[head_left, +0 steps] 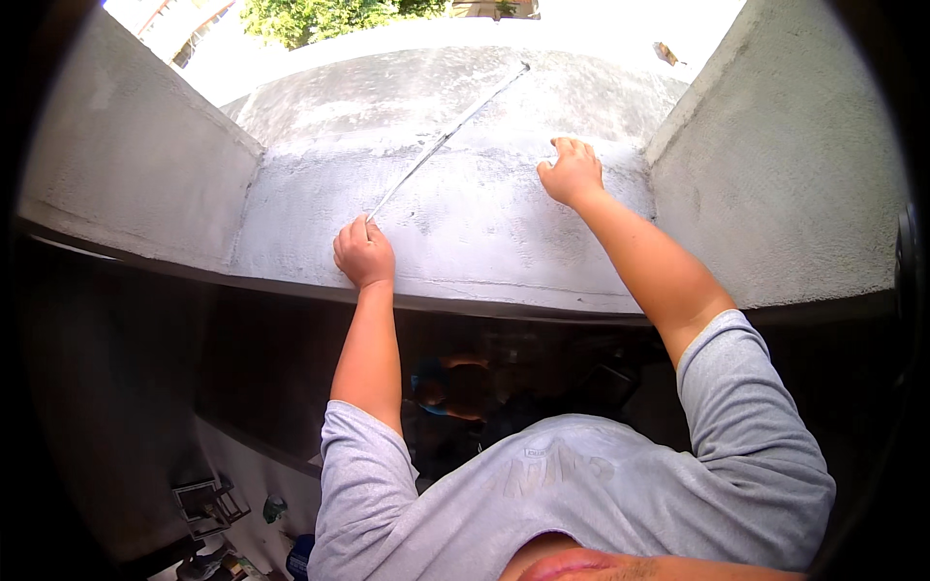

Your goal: The person measures a window opening using a tape measure and marks the concrete with a marker. The person extends the tape measure across the width and height of the opening and makes marks at measured points.

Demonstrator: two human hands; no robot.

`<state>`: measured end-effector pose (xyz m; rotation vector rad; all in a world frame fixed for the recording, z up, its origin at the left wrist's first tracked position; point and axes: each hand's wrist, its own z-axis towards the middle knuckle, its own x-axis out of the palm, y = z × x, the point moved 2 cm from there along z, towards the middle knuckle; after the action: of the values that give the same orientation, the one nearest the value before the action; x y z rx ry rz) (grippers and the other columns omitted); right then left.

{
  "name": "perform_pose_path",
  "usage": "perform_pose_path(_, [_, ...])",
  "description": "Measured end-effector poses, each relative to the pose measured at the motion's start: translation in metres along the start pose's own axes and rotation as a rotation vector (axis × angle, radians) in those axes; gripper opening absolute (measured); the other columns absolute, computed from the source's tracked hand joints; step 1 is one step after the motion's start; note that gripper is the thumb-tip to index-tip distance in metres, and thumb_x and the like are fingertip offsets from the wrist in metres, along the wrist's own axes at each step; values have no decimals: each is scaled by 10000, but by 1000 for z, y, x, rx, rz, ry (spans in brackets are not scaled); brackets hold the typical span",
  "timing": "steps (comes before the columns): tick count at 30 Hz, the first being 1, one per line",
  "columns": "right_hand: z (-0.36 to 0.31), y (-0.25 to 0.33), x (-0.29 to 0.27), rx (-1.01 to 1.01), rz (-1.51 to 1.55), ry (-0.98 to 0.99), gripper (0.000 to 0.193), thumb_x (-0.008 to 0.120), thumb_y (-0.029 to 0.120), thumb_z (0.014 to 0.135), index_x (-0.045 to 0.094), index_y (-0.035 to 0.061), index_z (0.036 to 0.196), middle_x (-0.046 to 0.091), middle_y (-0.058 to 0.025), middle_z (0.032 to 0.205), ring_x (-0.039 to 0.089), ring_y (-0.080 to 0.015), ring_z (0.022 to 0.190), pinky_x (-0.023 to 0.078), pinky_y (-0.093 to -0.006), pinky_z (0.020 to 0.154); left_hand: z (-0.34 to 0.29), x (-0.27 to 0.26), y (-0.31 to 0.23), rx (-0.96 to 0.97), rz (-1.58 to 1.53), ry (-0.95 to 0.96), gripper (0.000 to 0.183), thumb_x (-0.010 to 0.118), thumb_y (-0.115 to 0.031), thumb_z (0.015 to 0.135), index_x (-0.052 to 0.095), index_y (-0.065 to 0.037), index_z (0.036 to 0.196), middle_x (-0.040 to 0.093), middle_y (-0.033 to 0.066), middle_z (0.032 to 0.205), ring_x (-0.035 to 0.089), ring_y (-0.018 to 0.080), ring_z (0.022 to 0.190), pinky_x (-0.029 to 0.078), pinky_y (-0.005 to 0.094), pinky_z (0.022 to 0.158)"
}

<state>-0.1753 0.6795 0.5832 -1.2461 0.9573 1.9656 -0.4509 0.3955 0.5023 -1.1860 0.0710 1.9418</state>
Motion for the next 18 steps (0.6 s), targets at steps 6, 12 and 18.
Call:
perform_pose_path(6, [70,-30,21,199,-70,331,469,580,389,991,605,91,1352,579,-160,1418,479,-317,1363,358,-482,1135,1,3,-2,-42,-42,-62,199,686,-214,1011,771,-68,1117,756,104,1090,668,345,1063,536,473,945])
perform_pose_path(12, [92,-67,68,244,-40,331,542,480,515,1075,770,58,1097,766,-182,1146,660,-320,1206,364,-491,1161,4,0,-2,-87,-140,-83,237,607,-185,1069,714,21,1120,724,170,1097,641,386,1062,490,494,980])
perform_pose_path(18, [96,-58,60,298,-74,487,592,461,557,1090,768,52,1112,767,-162,1126,660,-294,1173,365,-450,1159,7,-1,-4,-21,-91,19,181,625,-95,1018,707,37,1110,719,187,1091,647,391,1057,489,505,980])
